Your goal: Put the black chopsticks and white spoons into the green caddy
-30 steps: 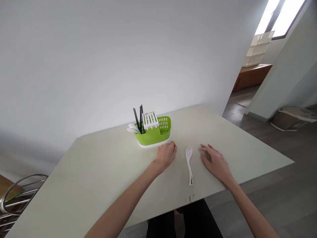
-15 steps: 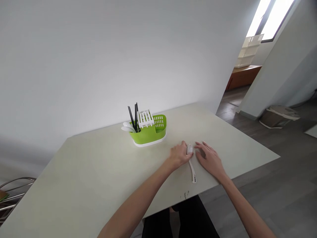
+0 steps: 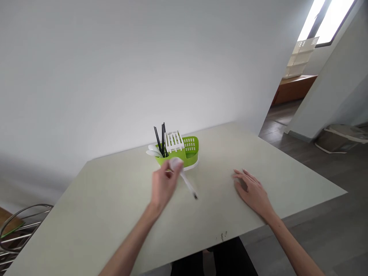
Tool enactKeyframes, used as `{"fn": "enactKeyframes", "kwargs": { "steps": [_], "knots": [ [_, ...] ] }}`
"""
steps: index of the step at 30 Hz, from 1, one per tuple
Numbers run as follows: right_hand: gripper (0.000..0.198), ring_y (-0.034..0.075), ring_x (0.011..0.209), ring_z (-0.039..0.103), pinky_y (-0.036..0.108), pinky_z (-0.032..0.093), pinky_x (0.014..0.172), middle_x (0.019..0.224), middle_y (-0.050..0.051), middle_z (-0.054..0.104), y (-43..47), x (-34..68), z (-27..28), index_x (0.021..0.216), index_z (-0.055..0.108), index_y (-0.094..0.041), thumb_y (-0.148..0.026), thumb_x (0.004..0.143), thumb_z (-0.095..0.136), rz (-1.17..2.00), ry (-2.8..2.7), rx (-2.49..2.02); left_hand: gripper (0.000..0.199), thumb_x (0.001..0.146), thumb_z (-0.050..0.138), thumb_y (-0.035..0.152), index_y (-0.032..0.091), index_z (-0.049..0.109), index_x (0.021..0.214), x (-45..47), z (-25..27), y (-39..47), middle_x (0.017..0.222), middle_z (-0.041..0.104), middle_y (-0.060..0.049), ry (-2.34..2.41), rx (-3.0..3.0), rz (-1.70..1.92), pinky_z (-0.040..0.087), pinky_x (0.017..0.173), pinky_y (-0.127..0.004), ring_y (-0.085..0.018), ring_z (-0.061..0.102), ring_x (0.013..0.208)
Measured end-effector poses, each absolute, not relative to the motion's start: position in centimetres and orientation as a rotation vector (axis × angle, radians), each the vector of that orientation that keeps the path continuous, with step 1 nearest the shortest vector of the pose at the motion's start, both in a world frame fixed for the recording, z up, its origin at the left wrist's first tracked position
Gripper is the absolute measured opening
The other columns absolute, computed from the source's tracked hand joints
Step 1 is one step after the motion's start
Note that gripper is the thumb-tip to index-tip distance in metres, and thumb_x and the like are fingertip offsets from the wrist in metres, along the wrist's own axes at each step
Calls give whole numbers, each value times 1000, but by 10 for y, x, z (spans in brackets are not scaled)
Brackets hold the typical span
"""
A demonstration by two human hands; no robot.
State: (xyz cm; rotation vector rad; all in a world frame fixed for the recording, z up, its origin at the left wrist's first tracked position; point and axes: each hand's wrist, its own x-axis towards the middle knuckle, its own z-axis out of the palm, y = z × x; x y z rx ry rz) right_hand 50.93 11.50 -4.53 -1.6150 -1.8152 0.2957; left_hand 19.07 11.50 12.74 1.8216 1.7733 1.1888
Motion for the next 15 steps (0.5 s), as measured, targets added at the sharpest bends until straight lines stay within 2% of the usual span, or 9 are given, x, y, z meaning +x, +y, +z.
{"fn": "enactKeyframes", "kwargs": {
  "steps": [4, 6, 10, 15],
  "knots": [
    [33, 31, 151, 42, 58, 41, 116, 151, -2, 61, 114, 509, -45, 121, 64, -33, -46, 103, 41, 297, -1814, -1626, 37, 95, 59, 59, 23, 56, 91, 132, 180, 125, 71, 60, 4, 1893, 1661, 1908, 40, 40, -23, -10, 54, 45],
    [33, 31, 151, 43, 57, 41, 116, 150, -2, 62, 113, 508, -45, 120, 65, -33, -47, 102, 41, 295, -1814, -1634, 35, 94, 63, 58, 23, 56, 93, 114, 193, 136, 78, 64, 3, 1887, 1701, 2009, 44, 41, -24, -10, 57, 47],
    [33, 31, 151, 43, 58, 41, 116, 149, -1, 62, 113, 507, -43, 119, 65, -33, -46, 102, 41, 295, -1807, -1638, 30, 93, 68, 52, 24, 61, 102, 94, 182, 158, 80, 69, 3, 1856, 1937, 1805, 45, 44, -23, -10, 59, 46],
    [33, 31, 150, 44, 57, 42, 116, 149, 0, 63, 113, 506, -42, 119, 66, -32, -45, 102, 41, 296, -1804, -1631, 29, 96, 65, 51, 24, 69, 105, 82, 140, 181, 75, 73, 3, 1916, 2289, 1459, 47, 61, -24, -13, 66, 56]
  ]
}}
